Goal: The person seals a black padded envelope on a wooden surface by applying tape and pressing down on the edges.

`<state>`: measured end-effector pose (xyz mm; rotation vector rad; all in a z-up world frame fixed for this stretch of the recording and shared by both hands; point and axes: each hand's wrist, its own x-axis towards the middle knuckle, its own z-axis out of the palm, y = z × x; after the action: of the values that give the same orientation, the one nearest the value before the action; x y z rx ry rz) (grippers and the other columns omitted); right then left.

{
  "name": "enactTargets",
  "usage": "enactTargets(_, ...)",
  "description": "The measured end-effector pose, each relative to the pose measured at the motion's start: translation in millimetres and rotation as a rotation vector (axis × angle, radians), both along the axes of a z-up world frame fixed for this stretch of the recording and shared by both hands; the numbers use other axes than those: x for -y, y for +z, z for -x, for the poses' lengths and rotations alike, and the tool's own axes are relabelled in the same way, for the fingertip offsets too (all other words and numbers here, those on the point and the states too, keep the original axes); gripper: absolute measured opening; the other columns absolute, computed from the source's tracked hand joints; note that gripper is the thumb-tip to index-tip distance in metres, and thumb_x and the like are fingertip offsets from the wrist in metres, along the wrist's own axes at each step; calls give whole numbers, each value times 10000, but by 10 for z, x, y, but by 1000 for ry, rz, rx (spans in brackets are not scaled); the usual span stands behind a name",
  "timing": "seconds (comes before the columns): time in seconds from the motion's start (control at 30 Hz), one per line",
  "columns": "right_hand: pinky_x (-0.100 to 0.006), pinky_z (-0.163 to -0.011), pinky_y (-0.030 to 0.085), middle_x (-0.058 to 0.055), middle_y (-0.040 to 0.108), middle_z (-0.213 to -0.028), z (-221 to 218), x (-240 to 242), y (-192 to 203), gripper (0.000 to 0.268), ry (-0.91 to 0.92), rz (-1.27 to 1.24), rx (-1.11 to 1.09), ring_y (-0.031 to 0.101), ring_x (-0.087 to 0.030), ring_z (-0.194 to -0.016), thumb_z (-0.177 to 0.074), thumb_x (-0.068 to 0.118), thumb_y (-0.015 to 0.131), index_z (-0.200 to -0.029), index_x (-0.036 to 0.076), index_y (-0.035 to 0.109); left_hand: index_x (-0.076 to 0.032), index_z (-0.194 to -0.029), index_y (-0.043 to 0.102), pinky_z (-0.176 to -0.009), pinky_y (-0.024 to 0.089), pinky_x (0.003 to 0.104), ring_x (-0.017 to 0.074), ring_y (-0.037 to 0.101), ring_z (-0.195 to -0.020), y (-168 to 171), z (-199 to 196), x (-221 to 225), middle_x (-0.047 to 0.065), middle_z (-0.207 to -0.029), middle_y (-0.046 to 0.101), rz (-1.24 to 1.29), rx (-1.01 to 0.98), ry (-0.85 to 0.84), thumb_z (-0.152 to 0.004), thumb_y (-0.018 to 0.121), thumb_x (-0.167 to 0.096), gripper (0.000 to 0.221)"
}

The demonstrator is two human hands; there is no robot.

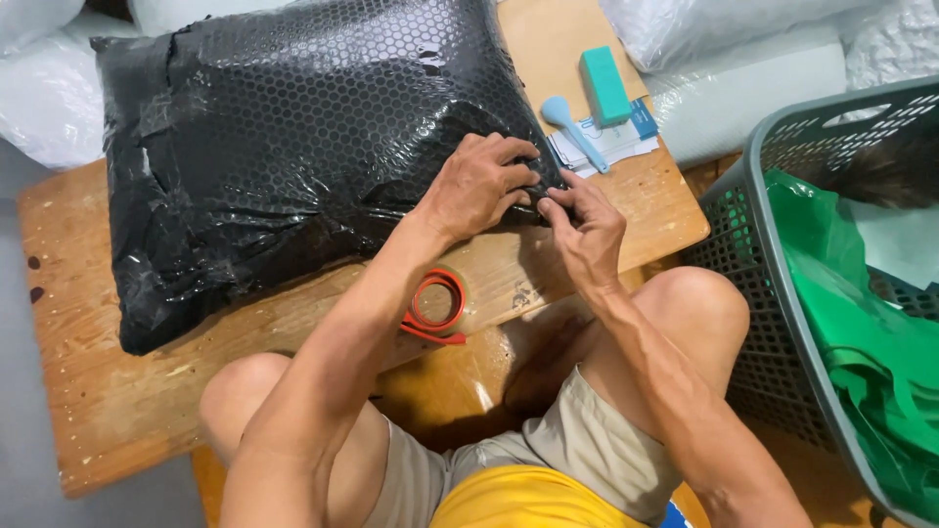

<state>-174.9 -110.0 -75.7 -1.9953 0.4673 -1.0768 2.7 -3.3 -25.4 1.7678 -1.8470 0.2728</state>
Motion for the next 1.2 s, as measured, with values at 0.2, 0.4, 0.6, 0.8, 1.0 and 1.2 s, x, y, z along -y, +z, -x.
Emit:
enactTargets(0.2, -492, -929, 571, -195, 656, -1315, 16, -73, 187, 184, -33, 219, 23, 682, -425, -1137, -947, 102, 795, -1122, 70, 749, -205, -1000, 729, -891, 449, 364, 215, 620, -1008, 94, 17, -47, -2, -1245, 652, 20, 43, 7, -885, 799, -338, 189)
enactTargets(0.4, -470, -862, 593, -181, 696, -1242, -32, 22, 68, 95, -3, 239, -8, 720, -418, -1024, -939, 61, 793, -1032, 51, 778, -192, -890, 671, -853, 437, 354, 194, 609, -925, -46, 60, 23, -11, -1176, 668, 155, 147, 29, -1004, 653, -342, 189)
enactTargets(0.6, -475, -893, 589, -168, 676, -1254, -11, 61, 93, 134, 6, 245, -16, 715, -405, -1062, -957, 93, 792, -1086, 64, 768, -183, -1118, 690, -936, 460, 368, 217, 643, -1053, 245, -7, -270, 40, -1230, 663, 176, 195, 68, -1026, 651, -299, 154)
enactTargets(0.8, -524, -1029, 515, -290, 526, -1386, 199, -117, 554, 553, 46, 454, -59, 614, -467, -1201, -935, 274, 847, -1327, -21, 593, -142, -899, 622, -861, 450, 387, 245, 596, -953, 518, -126, -872, 38, -1037, 608, 183, 247, 115, -1046, 638, -364, 267)
enactTargets(1.0, -496, -988, 538, -158, 678, -1160, 231, -859, 737, 438, 367, 491, -89, 674, -362, -1146, -839, 342, 855, -1132, 48, 715, -152, -932, 605, -765, 429, 368, 238, 532, -822, 146, -87, -1023, 30, -930, 522, 135, 264, 142, -1005, 632, -398, 257)
enactTargets(1.2, -485, -986, 419, -102, 638, -1020, 224, -1615, 208, 633, 470, 732, -422, 636, -264, -973, -714, 449, 827, -1202, 95, 635, -152, -901, 558, -728, 415, 406, 258, 523, -806, 29, -83, -946, 27, -861, 478, 70, 246, 265, -870, 746, -287, 233)
